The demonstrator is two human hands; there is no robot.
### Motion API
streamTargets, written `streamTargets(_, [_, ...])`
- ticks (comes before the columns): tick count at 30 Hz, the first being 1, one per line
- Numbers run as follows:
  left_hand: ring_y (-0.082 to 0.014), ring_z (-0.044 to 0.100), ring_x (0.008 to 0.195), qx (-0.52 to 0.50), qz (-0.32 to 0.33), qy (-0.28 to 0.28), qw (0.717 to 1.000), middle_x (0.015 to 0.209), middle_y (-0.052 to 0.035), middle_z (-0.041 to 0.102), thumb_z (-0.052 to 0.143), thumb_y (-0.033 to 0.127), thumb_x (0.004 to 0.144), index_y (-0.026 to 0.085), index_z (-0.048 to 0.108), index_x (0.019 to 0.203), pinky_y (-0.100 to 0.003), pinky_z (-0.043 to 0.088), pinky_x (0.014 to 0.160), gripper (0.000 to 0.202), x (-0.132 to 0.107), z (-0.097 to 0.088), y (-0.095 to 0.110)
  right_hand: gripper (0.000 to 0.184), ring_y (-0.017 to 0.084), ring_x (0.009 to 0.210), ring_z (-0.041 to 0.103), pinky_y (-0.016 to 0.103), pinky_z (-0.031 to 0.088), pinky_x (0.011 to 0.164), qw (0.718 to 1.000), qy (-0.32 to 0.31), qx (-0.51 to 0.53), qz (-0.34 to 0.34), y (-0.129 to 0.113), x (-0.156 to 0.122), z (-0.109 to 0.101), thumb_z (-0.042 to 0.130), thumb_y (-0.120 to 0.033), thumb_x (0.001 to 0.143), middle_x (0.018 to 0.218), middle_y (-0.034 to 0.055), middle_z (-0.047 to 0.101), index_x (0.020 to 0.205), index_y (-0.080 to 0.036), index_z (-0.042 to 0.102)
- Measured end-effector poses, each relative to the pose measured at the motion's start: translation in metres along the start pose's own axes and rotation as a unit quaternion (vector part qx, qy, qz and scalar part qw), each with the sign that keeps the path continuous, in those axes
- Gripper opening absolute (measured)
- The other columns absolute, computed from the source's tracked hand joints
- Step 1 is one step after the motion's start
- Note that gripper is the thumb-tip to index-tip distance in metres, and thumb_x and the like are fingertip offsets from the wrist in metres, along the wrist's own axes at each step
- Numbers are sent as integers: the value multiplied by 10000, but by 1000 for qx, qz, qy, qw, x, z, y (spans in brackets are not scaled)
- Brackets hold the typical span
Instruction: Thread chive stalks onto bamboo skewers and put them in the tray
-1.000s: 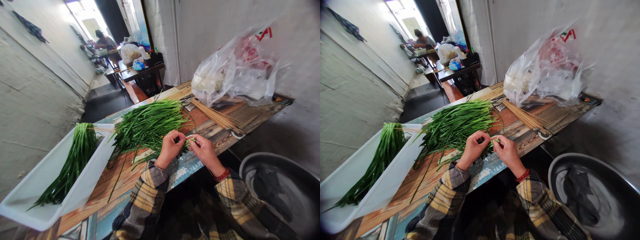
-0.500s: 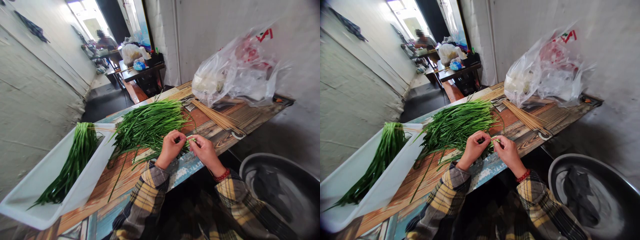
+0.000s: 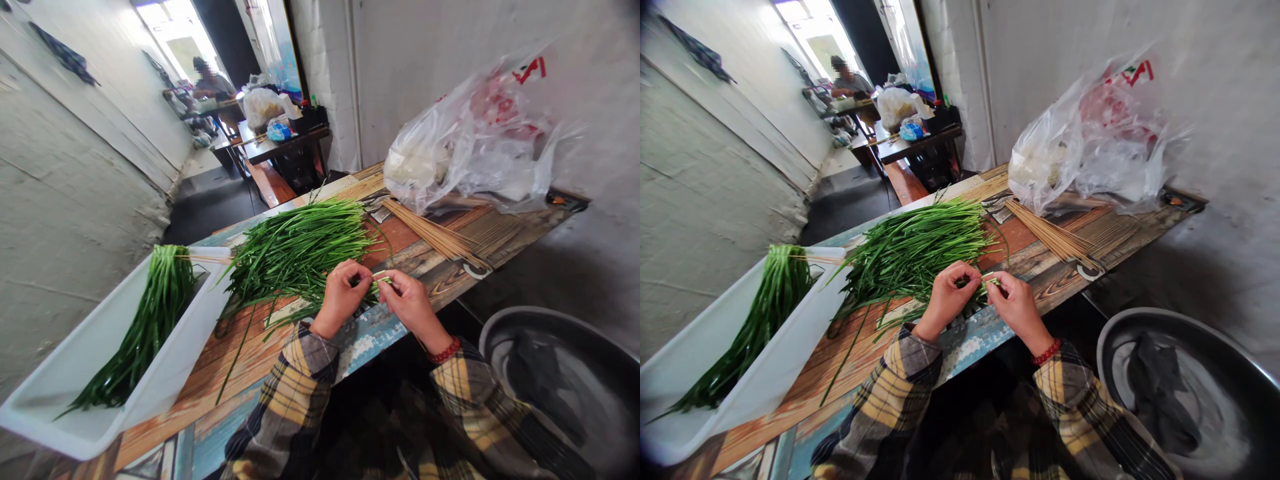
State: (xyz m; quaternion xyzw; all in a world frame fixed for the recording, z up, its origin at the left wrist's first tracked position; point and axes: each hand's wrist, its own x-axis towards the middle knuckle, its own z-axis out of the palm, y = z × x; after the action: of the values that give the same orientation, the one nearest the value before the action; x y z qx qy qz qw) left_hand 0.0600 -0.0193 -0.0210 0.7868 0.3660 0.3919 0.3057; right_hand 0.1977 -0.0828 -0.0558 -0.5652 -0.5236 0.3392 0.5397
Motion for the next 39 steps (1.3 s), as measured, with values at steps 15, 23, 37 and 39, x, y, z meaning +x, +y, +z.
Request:
streamTargets(15, [-138,546,708,17,37,-13,999,684,-9,612,587,87,746,174,618,641,-263,433,694,140,0,0,-1,212,83,410,485,196,376,423,1000,8,-13,-7,-1,1,0,518,-339,874,559,-27,585,927,-167,628])
streamTargets(23, [-131,547,693,15,7,-1,1000,678,-8,605,583,108,754,166,614,653,-250,427,664,120,0,0,1,225,81,397,475,202,373,422,1000,-2,1,-7,0,0,0,517,-343,879,557,-31,575,954,-167,635])
streamTargets(37, [-137,544,697,23,40,-13,999,679,-10,614,579,99,748,173,616,644,-266,427,691,133,1,0,-2,226,88,391,475,205,373,413,1000,-3,9,5,0,1,1,516,-365,875,559,-29,581,925,-172,624])
streamTargets(39, [-137,542,693,29,44,-12,999,676,-9,616,578,96,747,173,613,641,-270,426,693,136,1,0,-2,230,88,389,469,205,369,411,1000,-3,11,7,1,1,1,517,-368,873,555,-30,577,924,-171,624])
